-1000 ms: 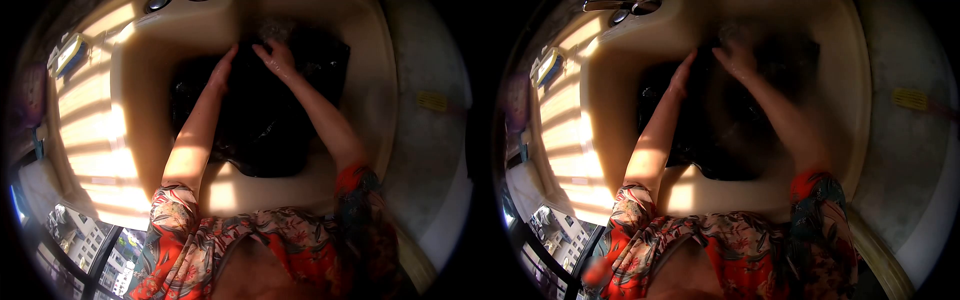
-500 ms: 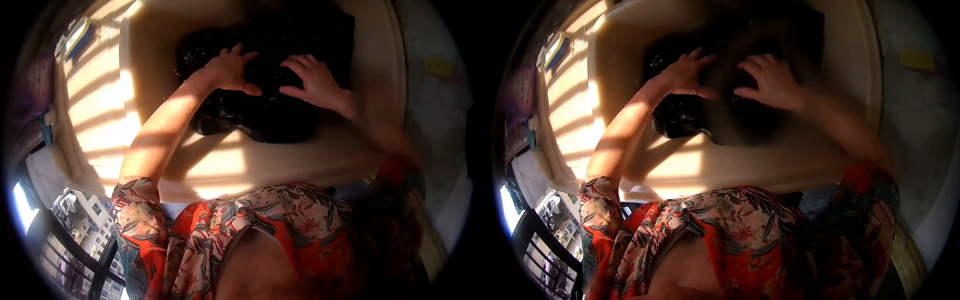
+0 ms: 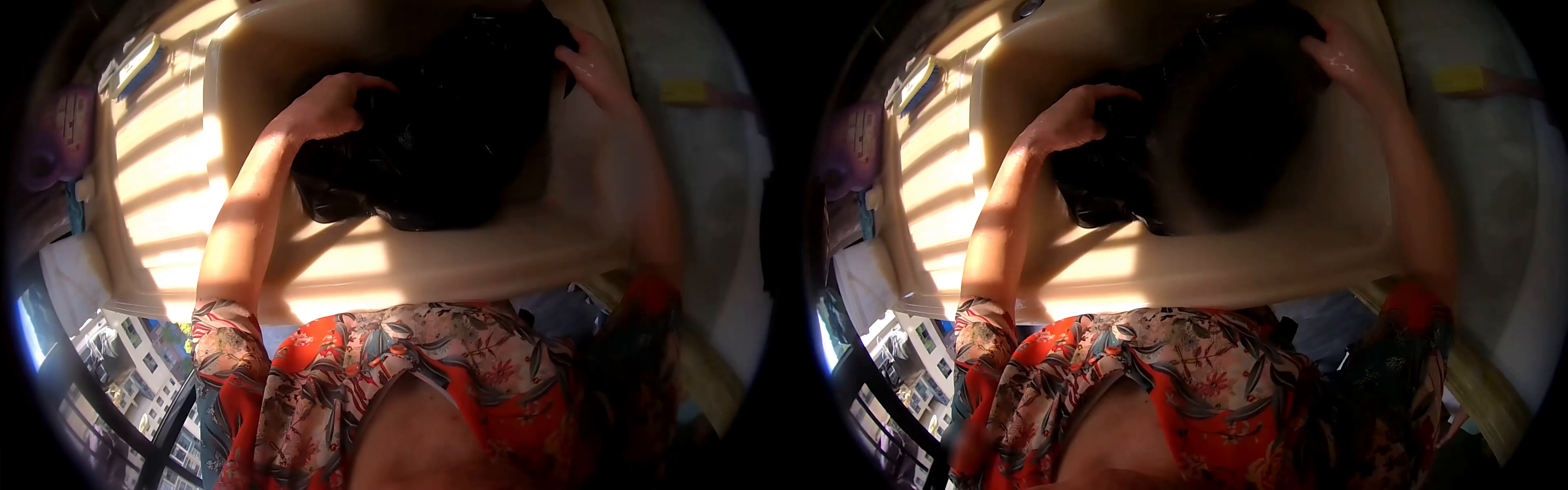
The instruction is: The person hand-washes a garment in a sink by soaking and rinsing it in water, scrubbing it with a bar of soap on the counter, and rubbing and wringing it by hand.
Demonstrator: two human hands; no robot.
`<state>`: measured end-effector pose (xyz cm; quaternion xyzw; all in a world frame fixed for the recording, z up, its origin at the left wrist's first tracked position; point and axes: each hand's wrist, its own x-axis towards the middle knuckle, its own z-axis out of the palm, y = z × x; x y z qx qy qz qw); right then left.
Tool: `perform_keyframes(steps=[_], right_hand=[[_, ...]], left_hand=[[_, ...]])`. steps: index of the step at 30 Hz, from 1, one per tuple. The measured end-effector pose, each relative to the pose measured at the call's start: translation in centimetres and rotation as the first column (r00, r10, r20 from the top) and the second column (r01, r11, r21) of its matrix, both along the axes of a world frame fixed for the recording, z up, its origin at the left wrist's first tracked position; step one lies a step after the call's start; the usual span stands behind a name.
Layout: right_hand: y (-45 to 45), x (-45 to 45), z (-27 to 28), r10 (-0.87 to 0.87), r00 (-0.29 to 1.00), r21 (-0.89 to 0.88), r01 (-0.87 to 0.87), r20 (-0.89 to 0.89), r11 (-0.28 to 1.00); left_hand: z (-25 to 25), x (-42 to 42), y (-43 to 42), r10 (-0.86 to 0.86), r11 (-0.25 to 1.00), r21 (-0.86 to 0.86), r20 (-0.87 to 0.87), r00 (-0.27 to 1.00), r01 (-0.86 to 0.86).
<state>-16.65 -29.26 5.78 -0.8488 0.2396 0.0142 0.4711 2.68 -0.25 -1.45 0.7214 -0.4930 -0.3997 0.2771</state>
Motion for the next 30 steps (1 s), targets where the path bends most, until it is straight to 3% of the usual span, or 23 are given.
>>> perform_keyframes(steps=[1,3,4,5,7,10,12,14,15,17,19,20,22,23,25,26,28,29,30], right_hand=[[-0.2,1.0,0.1,0.040,0.999,-0.062,-0.039,0.010,0.997],[-1.8,4.1,-5.1,0.439,0.861,-0.138,-0.417,0.258,0.898],[-1.1,4.6,-7.3,0.405,0.914,-0.075,-0.404,-0.008,0.912],[2.1,5.5,-8.6,0.355,0.893,-0.019,-0.375,-0.277,0.927],[7.9,5.0,-14.3,0.147,0.830,-0.472,-0.442,-0.539,0.763],[7.8,5.0,-17.9,0.091,0.867,-0.489,-0.360,-0.490,0.795],[4.9,5.8,-19.5,0.187,0.878,-0.349,-0.359,-0.440,0.865],[2.9,6.7,-18.7,0.192,0.903,-0.225,-0.294,-0.385,0.929],[1.5,7.2,-18.5,0.174,0.853,-0.139,-0.274,-0.492,0.952],[-3.9,6.1,-23.7,0.080,0.941,0.226,-0.004,-0.330,0.974],[-3.2,6.9,-16.8,0.232,0.953,0.398,-0.141,-0.192,0.907],[-2.1,7.2,-14.5,0.108,0.968,0.556,0.038,-0.227,0.830],[-0.1,7.9,-19.3,0.015,0.986,0.305,0.037,-0.169,0.951],[0.9,8.6,-21.0,-0.029,0.991,0.169,0.051,-0.127,0.984],[6.2,9.3,-20.2,0.054,0.992,-0.066,-0.062,-0.118,0.996],[9.2,9.4,-19.7,0.076,0.994,-0.165,-0.087,-0.075,0.982],[15.4,8.8,-17.1,0.108,0.978,-0.274,-0.057,0.176,0.960],[18.1,8.7,-14.3,0.152,0.945,-0.330,-0.050,0.291,0.943],[19.8,9.0,-13.3,0.201,0.927,-0.369,-0.075,0.316,0.926]], left_hand=[[0.0,0.2,0.0,-0.038,0.999,-0.030,0.039,0.999,0.039],[-1.1,-0.9,-0.9,-0.150,0.986,0.097,0.182,0.972,0.134],[-2.3,-1.8,-1.5,-0.211,0.970,0.169,0.242,0.947,0.173],[-4.5,-3.0,-2.3,-0.280,0.932,0.286,0.179,0.943,0.222],[-6.3,-6.8,-2.4,-0.269,0.890,0.451,0.399,0.877,0.067],[-9.4,-7.2,-2.1,-0.164,0.944,0.331,0.525,0.835,-0.022],[-13.9,-5.9,-2.3,-0.169,0.956,0.290,0.470,0.867,0.029],[-14.5,-5.0,-2.5,-0.122,0.964,0.265,0.393,0.911,0.015],[-13.4,-4.8,-2.5,-0.072,0.964,0.265,0.337,0.939,-0.021],[-12.5,-4.5,-2.4,0.019,0.967,0.240,0.254,0.967,-0.082],[-12.6,-3.8,-2.0,0.100,0.973,0.182,0.205,0.974,-0.139],[-12.5,-2.7,-1.8,0.281,0.950,0.166,-0.090,0.956,-0.263],[-12.7,-0.4,-1.4,0.522,0.826,0.151,-0.569,0.635,-0.543],[-11.0,-0.2,-1.3,0.613,0.725,0.147,-0.584,0.532,-0.673],[-12.9,-0.1,-1.5,0.569,0.518,0.223,-0.811,0.137,-0.826],[-12.1,-0.2,-1.6,0.558,0.506,0.313,-0.829,0.029,-0.804],[-10.1,-0.9,-1.2,0.532,0.485,0.490,-0.823,-0.201,-0.724],[-19.8,2.3,0.4,-0.026,0.887,0.155,-0.924,-0.381,-0.436],[-21.3,1.4,0.6,0.119,0.831,0.224,-0.966,-0.230,-0.509]])
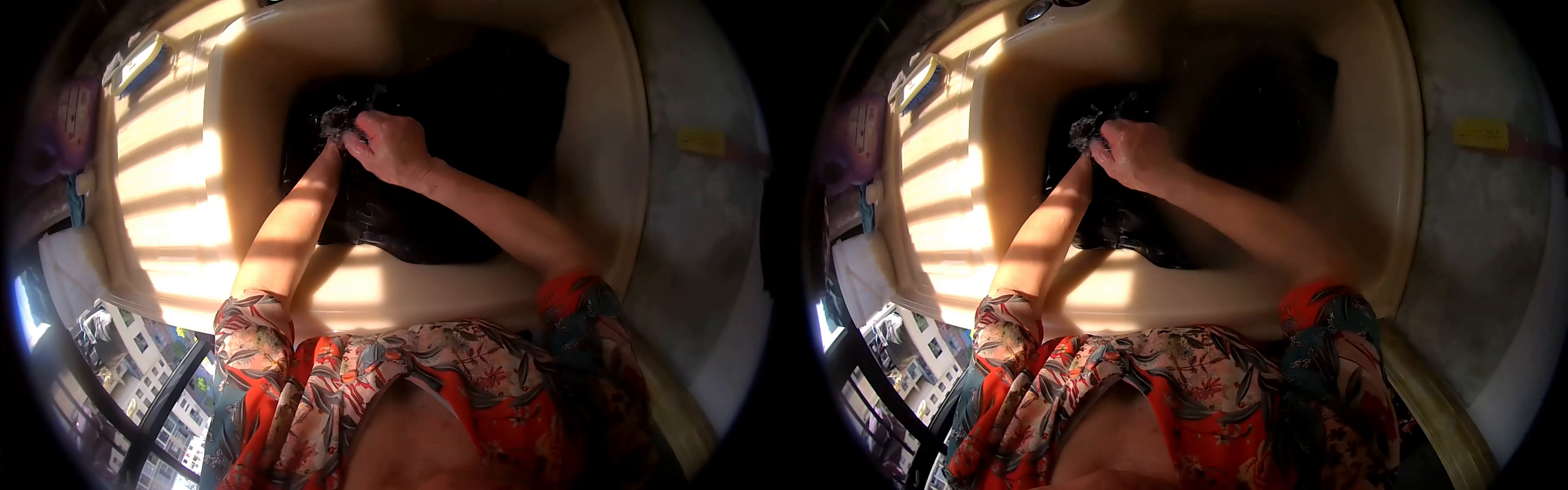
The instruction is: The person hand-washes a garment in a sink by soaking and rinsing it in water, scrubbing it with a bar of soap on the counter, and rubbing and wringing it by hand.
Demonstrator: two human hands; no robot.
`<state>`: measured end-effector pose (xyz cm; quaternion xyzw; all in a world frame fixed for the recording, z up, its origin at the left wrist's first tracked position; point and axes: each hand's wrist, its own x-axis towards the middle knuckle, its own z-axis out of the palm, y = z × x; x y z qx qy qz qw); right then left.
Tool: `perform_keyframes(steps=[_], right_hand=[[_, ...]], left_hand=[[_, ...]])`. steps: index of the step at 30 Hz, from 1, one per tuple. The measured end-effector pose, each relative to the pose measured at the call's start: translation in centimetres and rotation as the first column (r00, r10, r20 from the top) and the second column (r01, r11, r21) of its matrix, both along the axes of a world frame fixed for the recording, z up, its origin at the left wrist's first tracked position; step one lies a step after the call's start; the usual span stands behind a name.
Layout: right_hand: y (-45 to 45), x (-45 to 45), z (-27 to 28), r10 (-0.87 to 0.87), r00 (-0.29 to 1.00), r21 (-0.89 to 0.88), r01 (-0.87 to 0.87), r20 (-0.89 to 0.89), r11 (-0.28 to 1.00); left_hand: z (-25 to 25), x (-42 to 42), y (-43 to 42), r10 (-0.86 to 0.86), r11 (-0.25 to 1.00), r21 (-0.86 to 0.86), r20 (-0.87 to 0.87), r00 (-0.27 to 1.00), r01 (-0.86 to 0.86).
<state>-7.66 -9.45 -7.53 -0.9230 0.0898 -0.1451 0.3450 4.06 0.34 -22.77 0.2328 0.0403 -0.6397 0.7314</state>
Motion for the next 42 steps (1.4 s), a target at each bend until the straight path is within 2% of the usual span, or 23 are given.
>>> perform_keyframes(steps=[2,3,4,6,8,11,12,14,15,18,21,22,23,25,27,29,30,31,32,33,35,38,42], right_hand=[[-0.4,1.6,-1.8,-0.038,0.998,-0.085,0.043,0.055,0.995],[-3.3,3.6,-6.1,-0.137,0.989,0.234,0.147,-0.061,0.961],[-7.2,3.8,-8.2,0.065,0.960,-0.145,-0.026,0.271,0.989],[-12.2,2.8,-10.5,-0.030,0.997,0.169,0.041,-0.070,0.985],[-15.9,1.0,-8.0,-0.014,1.000,-0.445,0.021,0.020,0.895],[-22.0,-0.4,-7.1,-0.215,0.925,0.235,0.295,-0.314,0.926],[-22.8,-0.3,-7.3,-0.224,0.893,0.445,0.397,-0.391,0.803],[-16.1,-0.8,-4.3,-0.353,0.868,-0.167,0.313,-0.350,0.935],[-12.9,-2.3,-5.9,-0.325,0.913,-0.476,0.179,-0.245,0.861],[-12.9,-3.9,-7.4,-0.193,0.898,-0.486,-0.025,-0.394,0.874],[-14.1,-1.5,-7.1,-0.234,0.819,-0.282,0.093,-0.523,0.955],[-12.9,-1.0,-6.6,-0.252,0.832,-0.204,0.171,-0.495,0.964],[-11.5,-0.4,-6.0,-0.269,0.843,-0.122,0.240,-0.465,0.963],[-5.7,-1.3,-1.7,-0.156,0.986,-0.198,0.143,-0.052,0.970],[-1.3,-1.6,1.7,0.021,0.999,-0.040,-0.022,-0.031,0.999],[-2.1,0.6,-2.4,-0.012,0.974,-0.287,0.078,0.225,0.955],[-3.8,1.9,-4.5,-0.179,0.973,-0.251,0.211,0.145,0.945],[-6.1,2.3,-3.9,-0.313,0.929,-0.117,0.295,-0.198,0.948],[-9.0,2.1,-3.7,-0.274,0.896,-0.124,0.245,-0.351,0.961],[-11.9,0.9,-6.7,-0.238,0.959,0.102,0.256,-0.156,0.961],[-16.1,-0.8,-3.2,-0.322,0.880,-0.142,0.290,-0.349,0.946],[-22.1,-4.3,-0.8,-0.448,0.870,0.314,0.492,-0.205,0.812],[-21.8,-6.4,0.7,-0.522,0.818,0.390,0.574,-0.241,0.720]], left_hand=[[-0.6,-3.1,-0.2,0.042,0.938,0.312,0.328,0.944,-0.151],[0.6,-3.7,-1.3,-0.093,0.884,0.429,0.551,0.830,-0.186],[1.9,-4.4,-2.4,-0.272,0.798,0.551,0.691,0.670,-0.245],[7.7,-3.5,-5.0,-0.459,0.740,0.661,0.631,0.626,-0.124],[13.6,-2.7,-5.2,-0.343,0.772,0.608,0.643,0.685,-0.185],[15.3,-0.7,-3.4,-0.335,0.789,0.535,0.786,0.519,-0.301],[14.3,-1.1,-3.3,-0.470,0.767,0.578,0.802,0.369,-0.278],[12.9,-6.4,-3.8,-0.660,0.724,0.503,0.706,-0.259,-0.472],[11.7,-8.0,-3.9,-0.691,0.722,0.473,0.536,-0.485,-0.506],[9.2,-6.8,-4.0,-0.790,0.602,0.770,0.535,-0.299,-0.213],[5.4,-3.5,-2.7,-0.483,0.809,0.580,0.746,0.460,-0.092],[9.6,-3.5,-2.7,-0.332,0.857,0.511,0.640,0.693,-0.062],[13.6,-4.2,-2.7,-0.202,0.716,0.648,0.548,0.812,-0.260],[12.5,-2.3,-1.9,-0.014,0.933,0.359,-0.059,0.998,0.034],[5.1,-1.9,-1.4,0.028,0.925,0.316,0.497,0.867,-0.212],[4.9,-4.5,0.0,0.255,0.888,0.345,0.182,0.950,-0.304],[9.9,-5.0,-1.5,0.014,0.810,0.523,0.436,0.900,-0.266],[14.7,-5.3,-2.8,-0.272,0.679,0.679,0.586,0.763,-0.279],[11.5,-4.4,-2.7,-0.107,0.860,0.475,0.525,0.844,-0.186],[13.9,-4.6,-2.6,-0.162,0.864,0.473,0.580,0.798,-0.169],[20.9,-4.6,-2.5,-0.244,0.870,0.467,0.685,0.686,-0.156],[22.0,-2.8,0.3,-0.236,0.872,0.396,0.853,0.465,-0.286],[18.1,-0.6,4.3,-0.442,0.794,0.501,0.864,0.239,-0.343]])
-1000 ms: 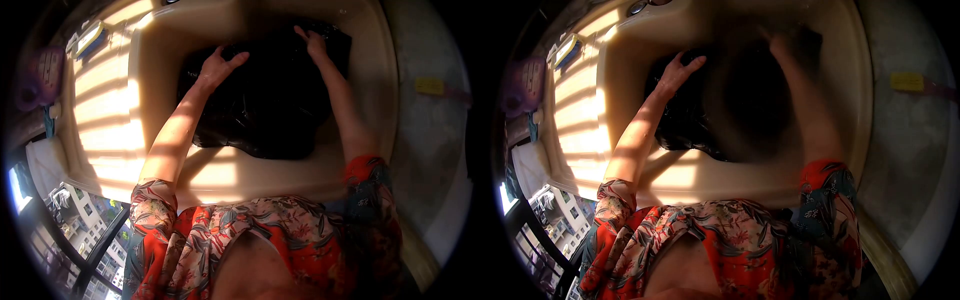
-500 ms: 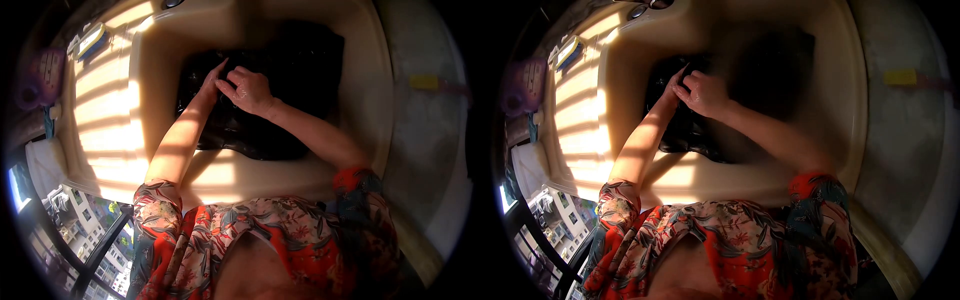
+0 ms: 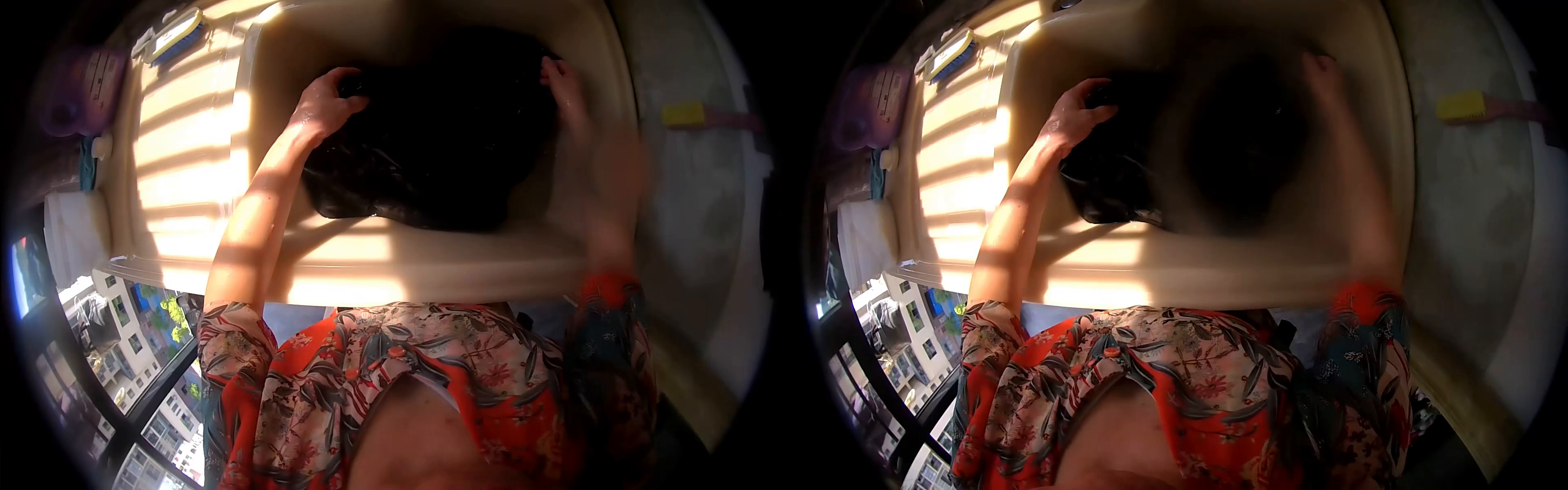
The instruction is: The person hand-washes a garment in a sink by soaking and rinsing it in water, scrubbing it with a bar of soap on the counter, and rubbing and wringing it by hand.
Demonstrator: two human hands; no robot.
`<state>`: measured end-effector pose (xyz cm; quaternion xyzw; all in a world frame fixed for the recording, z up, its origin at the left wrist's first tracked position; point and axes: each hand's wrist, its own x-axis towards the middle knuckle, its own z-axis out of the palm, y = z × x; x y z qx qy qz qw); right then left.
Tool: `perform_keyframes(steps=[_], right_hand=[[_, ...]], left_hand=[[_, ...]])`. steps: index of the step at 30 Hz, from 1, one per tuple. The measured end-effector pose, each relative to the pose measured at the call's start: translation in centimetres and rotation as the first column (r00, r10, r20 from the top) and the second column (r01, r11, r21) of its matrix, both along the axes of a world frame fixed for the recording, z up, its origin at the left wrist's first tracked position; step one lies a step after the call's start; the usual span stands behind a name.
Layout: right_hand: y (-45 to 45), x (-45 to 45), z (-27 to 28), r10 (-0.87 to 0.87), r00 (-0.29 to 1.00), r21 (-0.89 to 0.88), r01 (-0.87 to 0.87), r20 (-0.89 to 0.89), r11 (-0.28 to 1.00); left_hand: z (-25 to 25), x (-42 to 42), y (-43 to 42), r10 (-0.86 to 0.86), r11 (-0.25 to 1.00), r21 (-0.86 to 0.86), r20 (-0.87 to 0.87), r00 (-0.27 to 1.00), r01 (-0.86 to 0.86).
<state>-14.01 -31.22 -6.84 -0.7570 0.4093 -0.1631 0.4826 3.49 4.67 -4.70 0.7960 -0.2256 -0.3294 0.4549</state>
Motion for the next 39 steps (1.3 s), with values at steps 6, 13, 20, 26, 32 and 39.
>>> perform_keyframes(steps=[6,13,20,26,32,39], right_hand=[[4.1,-3.1,-3.1,0.288,0.908,-0.334,-0.385,-0.304,0.860],[9.4,-3.4,-6.0,0.267,0.732,-0.376,-0.584,-0.626,0.719],[8.0,-2.5,-3.2,0.389,0.734,-0.159,-0.553,-0.556,0.818],[2.8,-3.8,-2.6,0.324,0.941,-0.058,-0.330,-0.096,0.942],[2.6,-1.8,4.3,0.214,0.948,0.141,-0.252,0.237,0.957],[-3.8,1.6,-2.7,0.305,0.887,-0.145,-0.372,-0.347,0.917]], left_hand=[[-0.5,0.0,1.7,-0.220,0.942,0.309,0.280,0.934,0.129],[0.0,0.1,1.1,-0.358,0.895,0.392,0.344,0.868,0.214],[-0.5,0.9,1.3,-0.510,0.801,0.497,0.274,0.815,0.334],[1.3,0.3,1.4,-0.703,0.583,0.650,0.104,0.704,0.487],[-0.1,0.3,1.9,-0.716,0.622,0.536,0.094,0.692,0.571],[0.5,-0.7,0.3,-0.712,0.499,0.635,-0.087,0.696,0.590]])
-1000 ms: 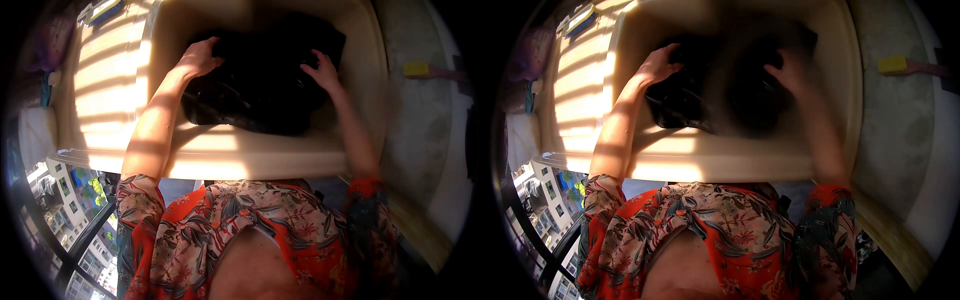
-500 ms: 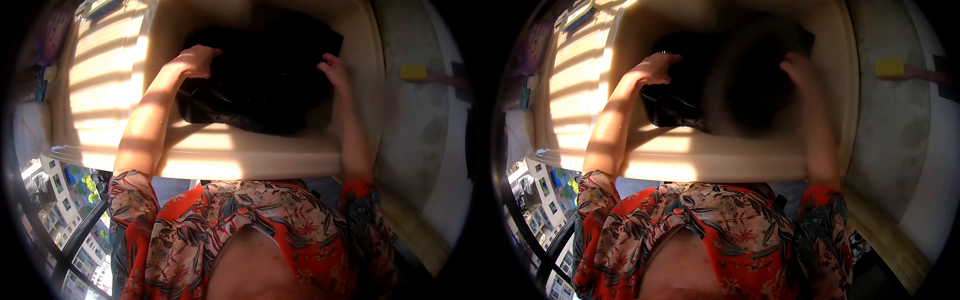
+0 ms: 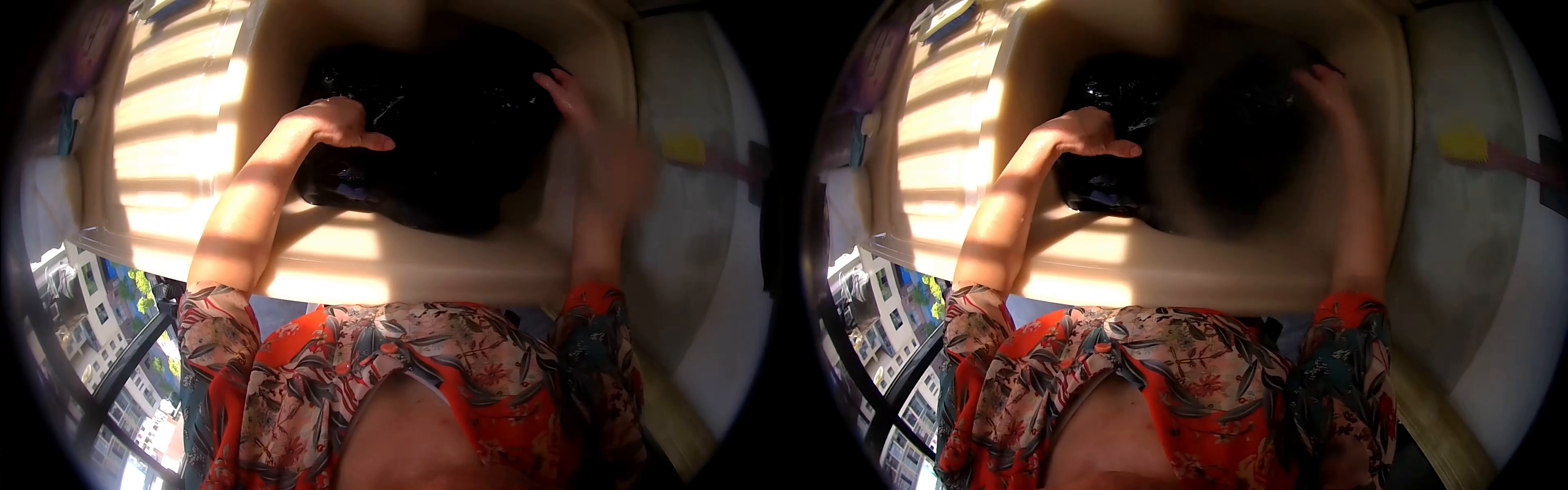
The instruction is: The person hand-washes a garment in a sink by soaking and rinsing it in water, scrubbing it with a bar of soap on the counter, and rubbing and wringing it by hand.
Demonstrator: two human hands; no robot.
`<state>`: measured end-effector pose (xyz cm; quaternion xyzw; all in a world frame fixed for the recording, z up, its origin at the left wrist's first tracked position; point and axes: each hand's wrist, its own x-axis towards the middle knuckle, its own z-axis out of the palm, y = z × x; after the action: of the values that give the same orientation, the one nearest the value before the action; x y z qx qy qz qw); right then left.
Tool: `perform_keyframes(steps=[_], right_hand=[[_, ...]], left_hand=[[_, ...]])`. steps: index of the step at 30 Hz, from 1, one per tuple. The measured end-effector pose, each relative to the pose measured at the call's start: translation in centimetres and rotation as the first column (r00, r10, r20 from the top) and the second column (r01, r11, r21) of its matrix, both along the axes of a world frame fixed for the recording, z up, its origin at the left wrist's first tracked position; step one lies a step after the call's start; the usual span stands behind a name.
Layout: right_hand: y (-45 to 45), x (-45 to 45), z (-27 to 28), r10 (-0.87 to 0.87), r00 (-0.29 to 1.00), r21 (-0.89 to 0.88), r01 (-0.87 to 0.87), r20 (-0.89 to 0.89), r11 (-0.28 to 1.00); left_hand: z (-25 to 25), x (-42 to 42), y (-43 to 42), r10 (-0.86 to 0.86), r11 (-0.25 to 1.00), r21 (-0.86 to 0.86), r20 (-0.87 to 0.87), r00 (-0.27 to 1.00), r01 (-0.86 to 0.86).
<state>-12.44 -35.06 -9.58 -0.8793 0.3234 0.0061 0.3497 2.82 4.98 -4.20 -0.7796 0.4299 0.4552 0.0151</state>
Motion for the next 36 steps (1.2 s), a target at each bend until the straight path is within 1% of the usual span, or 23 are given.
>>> perform_keyframes(steps=[2,4,5,6,8,11,13,14,15,16,17,18,20,21,24,25,26,28,30,31,33,34,36], right_hand=[[3.1,0.9,-0.2,0.030,0.992,-0.105,-0.044,-0.126,0.993],[5.1,1.7,-2.0,0.123,0.971,-0.206,-0.166,-0.205,0.964],[6.6,2.1,-2.9,0.167,0.934,-0.321,-0.270,-0.314,0.908],[7.9,2.2,-4.7,0.203,0.923,-0.421,-0.335,-0.328,0.843],[9.9,2.5,-5.9,0.168,0.875,-0.397,-0.368,-0.454,0.841],[9.1,1.9,-9.0,0.120,0.923,-0.343,-0.254,-0.365,0.904],[7.8,1.8,-9.0,0.197,0.942,-0.276,-0.272,-0.270,0.922],[8.0,2.0,-8.1,0.232,0.947,-0.241,-0.283,-0.221,0.928],[7.1,1.8,-6.7,0.163,0.973,0.035,-0.160,-0.160,0.987],[6.8,1.7,-3.7,0.075,0.990,0.315,-0.033,-0.121,0.949],[6.2,1.3,-2.7,0.012,0.998,0.349,0.012,-0.067,0.937],[5.5,1.0,-2.2,-0.041,0.999,0.311,0.047,-0.025,0.949],[4.6,0.5,-1.0,-0.189,0.980,0.418,0.148,0.058,0.896],[3.7,0.5,-1.5,-0.183,0.979,0.438,0.127,0.088,0.890],[5.6,2.1,2.2,-0.030,0.997,0.368,0.003,0.068,0.930],[6.2,3.0,2.3,0.066,0.959,0.364,-0.167,0.274,0.916],[6.9,4.1,2.4,0.081,0.954,0.381,-0.191,0.288,0.905],[6.9,6.4,2.6,0.103,0.941,0.410,-0.237,0.322,0.881],[4.9,8.0,1.5,0.274,0.957,-0.009,-0.275,0.096,0.962],[4.0,8.4,1.4,0.307,0.951,-0.218,-0.308,-0.039,0.926],[3.6,6.5,1.3,0.263,0.887,-0.444,-0.424,-0.379,0.790],[3.3,5.4,-0.4,0.172,0.857,-0.443,-0.411,-0.485,0.797],[2.8,4.1,-2.3,0.191,0.840,-0.331,-0.395,-0.507,0.857]], left_hand=[[0.4,-0.3,-0.3,0.106,0.994,0.011,0.052,0.993,-0.107],[-0.6,-0.2,-0.6,0.135,0.987,-0.107,0.132,0.982,-0.121],[-1.1,-0.2,-0.9,0.151,0.978,-0.166,0.168,0.974,-0.123],[-1.3,-0.4,-1.5,0.187,0.948,-0.292,0.204,0.961,-0.122],[-1.4,-1.6,-4.0,0.272,0.842,-0.530,0.254,0.928,-0.101],[-3.2,-2.3,-10.4,0.406,0.802,-0.562,0.264,0.875,-0.202],[-5.9,-2.8,-13.2,0.483,0.783,-0.562,0.280,0.830,-0.266],[-6.3,-2.4,-13.4,0.457,0.821,-0.479,0.228,0.860,-0.310],[-6.6,-2.3,-13.8,0.434,0.855,-0.389,0.174,0.884,-0.343],[-6.8,-2.1,-14.4,0.411,0.883,-0.295,0.115,0.904,-0.364],[-7.9,-0.8,-14.1,0.423,0.856,-0.317,-0.024,0.906,-0.408],[-7.8,-0.3,-12.9,0.523,0.688,-0.490,-0.176,0.834,-0.535],[-7.8,0.7,-12.2,0.640,0.390,-0.306,-0.588,0.495,-0.868],[-7.8,0.9,-12.0,0.586,0.364,-0.263,-0.680,0.440,-0.893],[-7.9,1.2,-11.7,0.378,0.309,-0.113,-0.897,0.231,-0.944],[-6.4,0.2,-11.6,0.284,0.373,-0.106,-0.933,0.222,-0.922],[-5.9,-1.1,-11.8,0.328,0.412,-0.144,-0.898,0.294,-0.900],[-7.1,-2.8,-12.3,0.411,0.551,-0.311,-0.706,0.577,-0.774],[-10.9,-3.1,-12.3,0.490,0.467,-0.163,-0.771,0.408,-0.869],[-13.3,-3.4,-12.4,0.490,0.347,-0.159,-0.809,0.323,-0.924],[-11.4,-3.1,-11.3,0.483,0.326,-0.071,-0.845,0.231,-0.943],[-10.8,-2.9,-10.7,0.482,0.313,-0.018,-0.858,0.176,-0.949],[-10.7,-2.5,-10.0,0.471,0.284,0.019,-0.873,0.122,-0.959]])
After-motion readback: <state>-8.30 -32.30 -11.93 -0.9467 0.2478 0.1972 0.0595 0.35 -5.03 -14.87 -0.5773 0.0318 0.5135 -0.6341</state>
